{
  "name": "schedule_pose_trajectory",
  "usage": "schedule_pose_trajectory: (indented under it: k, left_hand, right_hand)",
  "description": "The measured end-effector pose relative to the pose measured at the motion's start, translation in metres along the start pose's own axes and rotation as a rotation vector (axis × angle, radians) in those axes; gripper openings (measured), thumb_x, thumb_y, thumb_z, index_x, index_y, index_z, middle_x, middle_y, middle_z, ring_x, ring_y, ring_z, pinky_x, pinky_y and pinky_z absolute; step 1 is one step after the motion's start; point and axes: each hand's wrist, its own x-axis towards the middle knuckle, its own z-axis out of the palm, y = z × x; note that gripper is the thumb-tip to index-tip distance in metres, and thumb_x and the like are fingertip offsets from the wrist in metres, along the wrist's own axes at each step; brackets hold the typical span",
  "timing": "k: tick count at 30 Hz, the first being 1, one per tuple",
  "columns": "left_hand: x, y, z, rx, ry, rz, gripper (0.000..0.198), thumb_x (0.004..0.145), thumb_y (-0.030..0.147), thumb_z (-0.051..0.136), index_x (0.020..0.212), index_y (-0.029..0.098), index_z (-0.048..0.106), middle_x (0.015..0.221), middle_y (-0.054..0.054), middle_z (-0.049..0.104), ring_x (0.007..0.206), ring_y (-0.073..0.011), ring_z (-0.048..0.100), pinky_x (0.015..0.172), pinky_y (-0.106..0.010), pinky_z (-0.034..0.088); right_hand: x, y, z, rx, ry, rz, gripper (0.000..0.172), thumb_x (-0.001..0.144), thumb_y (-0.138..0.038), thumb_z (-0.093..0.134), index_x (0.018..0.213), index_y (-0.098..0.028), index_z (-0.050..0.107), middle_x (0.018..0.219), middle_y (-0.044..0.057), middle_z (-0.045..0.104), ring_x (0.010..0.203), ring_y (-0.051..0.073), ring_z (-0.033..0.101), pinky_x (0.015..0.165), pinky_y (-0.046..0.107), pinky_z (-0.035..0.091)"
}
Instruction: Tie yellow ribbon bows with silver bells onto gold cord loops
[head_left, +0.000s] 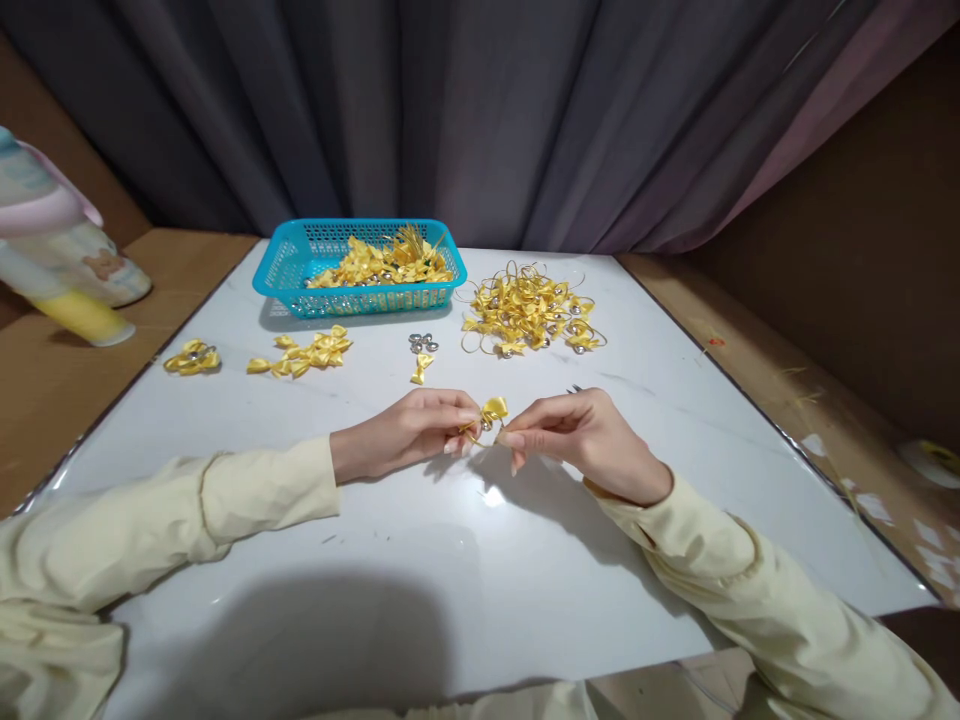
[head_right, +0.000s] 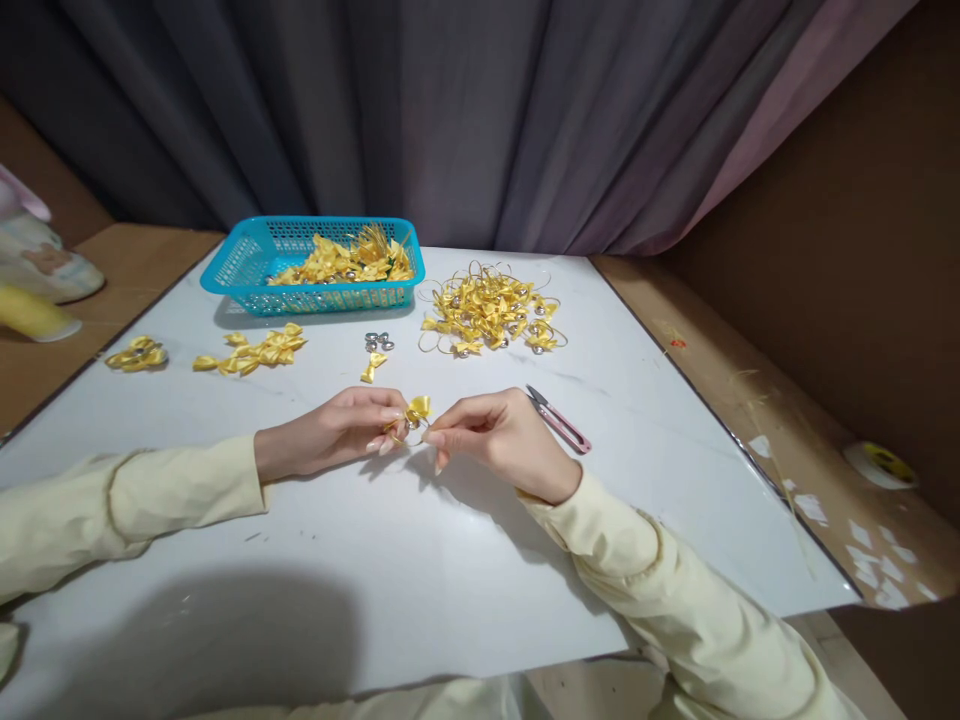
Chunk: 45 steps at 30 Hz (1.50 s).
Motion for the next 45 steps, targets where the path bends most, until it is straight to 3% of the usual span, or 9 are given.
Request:
schedule_pose_trajectory:
  k: [7,24,30,45]
  left_hand:
    - [0.0,0.0,-0.001,0.048,-0.039,-0.026,0.011,0.076,0.02,0.062,0.072,0.01,0.061,0.067,-0.003,0.057,0.056,-0.0071,0.047,0.056,-0.02,0.037]
    - [-0.005,-0.001,-0.002,0.398,-0.12,0.021,0.016,0.081,0.027,0.058,0.075,0.012,0.06,0.068,-0.003,0.06,0.06,-0.0096,0.052,0.057,-0.022,0.039]
    - [-0.005,-0.001,-0.001,0.36,-0.134,0.016,0.015,0.081,0.025,0.058,0.074,0.012,0.061,0.068,-0.002,0.06,0.06,-0.0093,0.052,0.058,-0.022,0.039]
    - [-0.004,-0.003,-0.003,0.167,-0.16,-0.018,0.013,0.081,0.022,0.059,0.075,0.011,0.061,0.07,-0.003,0.061,0.058,-0.0072,0.05,0.058,-0.021,0.037]
  right_hand:
    - [-0.001,-0.001,-0.007,-0.035,-0.084,0.014,0.022,0.066,-0.037,0.072,0.067,-0.015,0.072,0.055,0.003,0.066,0.052,0.013,0.059,0.054,0.025,0.048]
    - [-0.003,-0.005,-0.012,-0.02,-0.227,0.161,0.01,0.069,-0.024,0.067,0.066,-0.015,0.072,0.05,0.002,0.064,0.045,0.01,0.052,0.048,0.022,0.041]
    - [0.0,-0.004,-0.014,-0.038,-0.246,0.167,0.013,0.066,-0.028,0.071,0.064,-0.015,0.072,0.05,0.001,0.064,0.039,0.005,0.038,0.039,0.02,0.028]
    - [0.002,-0.002,-0.015,-0.054,-0.227,0.089,0.014,0.068,-0.028,0.07,0.068,-0.014,0.073,0.056,0.003,0.067,0.043,0.006,0.041,0.042,0.02,0.034]
